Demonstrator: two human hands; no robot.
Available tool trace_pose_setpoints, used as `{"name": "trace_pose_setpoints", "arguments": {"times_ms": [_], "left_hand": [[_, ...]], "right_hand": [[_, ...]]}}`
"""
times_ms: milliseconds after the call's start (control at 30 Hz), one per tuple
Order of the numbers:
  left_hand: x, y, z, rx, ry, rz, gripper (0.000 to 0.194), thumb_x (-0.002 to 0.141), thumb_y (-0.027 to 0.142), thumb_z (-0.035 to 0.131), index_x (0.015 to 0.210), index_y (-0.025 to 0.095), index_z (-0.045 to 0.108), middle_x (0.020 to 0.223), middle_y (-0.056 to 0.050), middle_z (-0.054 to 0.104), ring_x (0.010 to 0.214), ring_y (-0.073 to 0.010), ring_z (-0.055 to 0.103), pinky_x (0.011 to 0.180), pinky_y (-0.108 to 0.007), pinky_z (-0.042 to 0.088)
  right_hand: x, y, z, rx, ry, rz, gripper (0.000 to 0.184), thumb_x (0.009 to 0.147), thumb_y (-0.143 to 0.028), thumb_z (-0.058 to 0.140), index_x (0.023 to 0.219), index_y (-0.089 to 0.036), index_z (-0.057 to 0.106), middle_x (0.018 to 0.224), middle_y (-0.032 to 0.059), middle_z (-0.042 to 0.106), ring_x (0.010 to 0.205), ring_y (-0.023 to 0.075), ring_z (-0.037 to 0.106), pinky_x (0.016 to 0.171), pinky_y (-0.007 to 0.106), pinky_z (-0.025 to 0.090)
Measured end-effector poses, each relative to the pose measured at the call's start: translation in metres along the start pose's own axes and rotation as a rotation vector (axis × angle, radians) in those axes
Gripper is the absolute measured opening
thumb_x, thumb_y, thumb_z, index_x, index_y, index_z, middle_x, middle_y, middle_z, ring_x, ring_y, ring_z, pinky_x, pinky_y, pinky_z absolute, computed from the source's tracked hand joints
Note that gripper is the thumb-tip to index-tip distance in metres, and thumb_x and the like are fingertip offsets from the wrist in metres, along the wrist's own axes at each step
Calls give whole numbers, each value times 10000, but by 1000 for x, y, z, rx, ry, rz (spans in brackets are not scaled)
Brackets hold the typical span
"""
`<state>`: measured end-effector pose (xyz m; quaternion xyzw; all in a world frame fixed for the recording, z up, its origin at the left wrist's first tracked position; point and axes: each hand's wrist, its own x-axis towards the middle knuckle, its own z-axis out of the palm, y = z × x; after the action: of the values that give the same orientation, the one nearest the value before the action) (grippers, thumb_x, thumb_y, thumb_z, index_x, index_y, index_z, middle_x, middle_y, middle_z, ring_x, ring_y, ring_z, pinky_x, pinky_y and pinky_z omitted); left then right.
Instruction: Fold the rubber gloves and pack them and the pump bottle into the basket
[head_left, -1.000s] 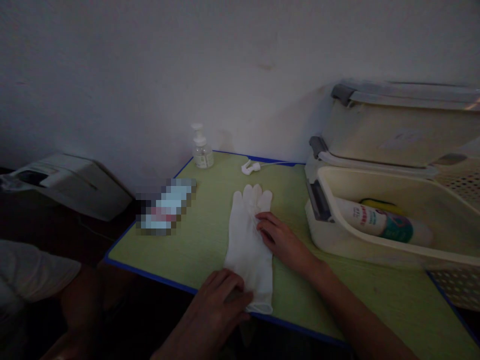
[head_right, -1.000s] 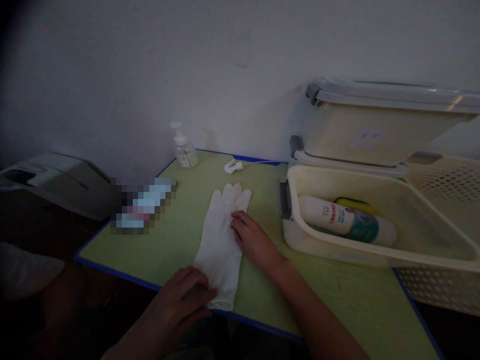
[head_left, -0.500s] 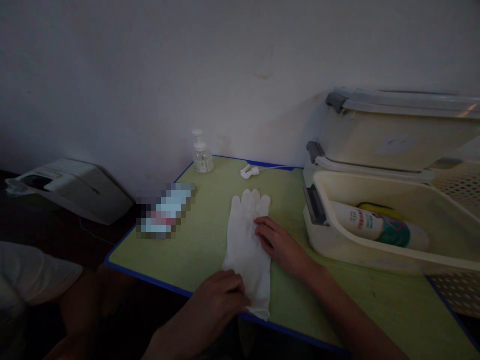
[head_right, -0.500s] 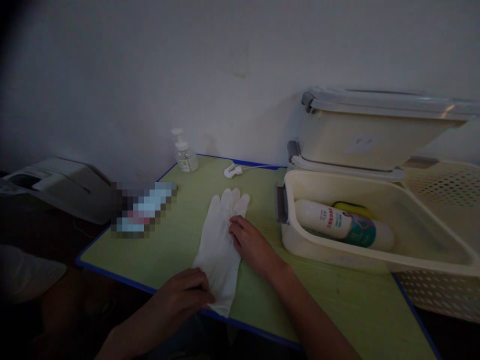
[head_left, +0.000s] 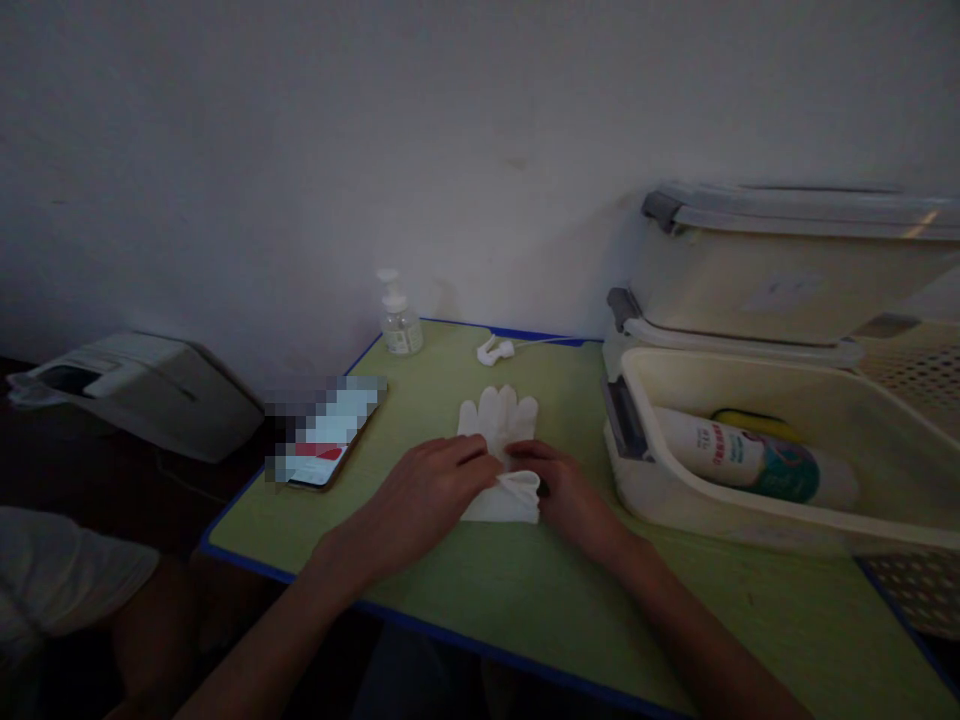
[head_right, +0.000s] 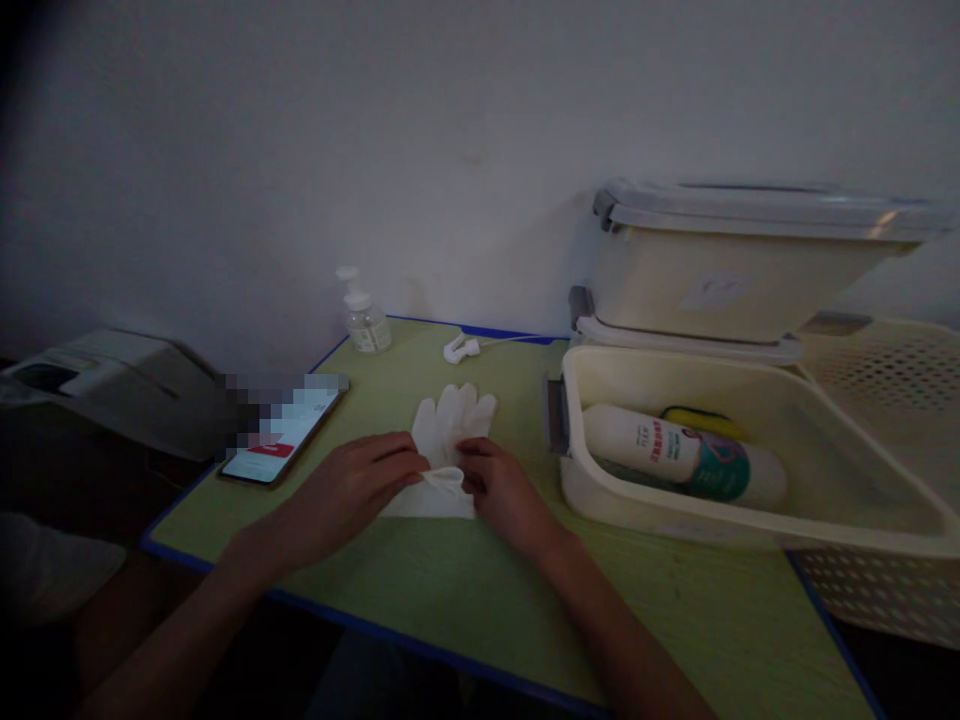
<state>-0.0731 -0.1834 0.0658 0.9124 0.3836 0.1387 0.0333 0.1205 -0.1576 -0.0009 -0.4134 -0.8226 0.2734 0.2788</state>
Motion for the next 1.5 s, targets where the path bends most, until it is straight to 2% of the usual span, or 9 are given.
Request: {"name": "trace_pose_setpoints", "arguments": {"times_ms": [133,267,433,600,667,867,1100,1333,1500], "left_hand": [[28,-17,1,-53,-99,-24,227,917,189,389,925,170,616,924,-35,615,853,-164,587,750,-277,457],[48,-34,8,-133,-137,-32,224,921,209,385,953,158,601,1001,-52,621,919,-180,583,805,-292,441],[63,-56,19,-140,-207,-80,239,922,243,355,861,139,562,843,-67,638,788,-187,595,688,-275,421],[78,-73,26,-149,-289,-86,225,915,241,338,892,149,541,810,-68,635,731,-179,594,619,-254,390],[86,-78,28,-151,-295,-75,222,910,237,339,902,151,544,821,-67,638,737,-176,594,617,-250,387],[112,-92,32,-83,-271,-67,230,903,238,355,873,144,563,840,-75,635,776,-195,583,641,-265,390],[133,-103,44,-46,-264,-54,211,899,243,391,892,160,585,918,-71,644,871,-201,592,705,-268,417],[134,-104,49,5,-226,-42,209,904,220,396,923,160,595,1005,-71,640,967,-212,591,752,-274,435],[132,-99,52,90,-189,-47,235,915,241,381,934,157,599,992,-80,623,906,-225,615,694,-291,456]], "right_hand": [[4,-4,0,150,125,217,355,624,8,502,916,-153,625,902,76,673,808,181,630,715,300,501],[6,-3,4,289,243,311,301,601,-45,546,876,-167,565,908,67,647,794,169,610,653,272,501],[6,2,1,432,132,291,294,679,-103,499,958,-193,511,782,13,629,693,142,597,636,270,486],[6,1,-7,506,172,420,295,838,-209,317,1127,-214,381,715,-8,584,636,145,587,616,292,480],[6,-1,-8,516,178,454,301,851,-288,353,1144,-220,348,720,-10,575,634,151,587,612,299,480],[6,-1,-3,483,200,477,516,693,-189,560,1135,-227,297,910,29,584,696,145,610,676,314,493],[7,6,4,405,299,462,345,724,-150,503,1026,-229,356,904,32,578,716,147,610,667,310,495],[8,1,7,158,341,400,173,669,-103,495,785,-214,430,792,5,520,640,136,530,573,263,456],[5,0,10,-38,314,267,205,706,-41,440,810,-208,500,997,76,517,837,181,587,679,308,501]]}}
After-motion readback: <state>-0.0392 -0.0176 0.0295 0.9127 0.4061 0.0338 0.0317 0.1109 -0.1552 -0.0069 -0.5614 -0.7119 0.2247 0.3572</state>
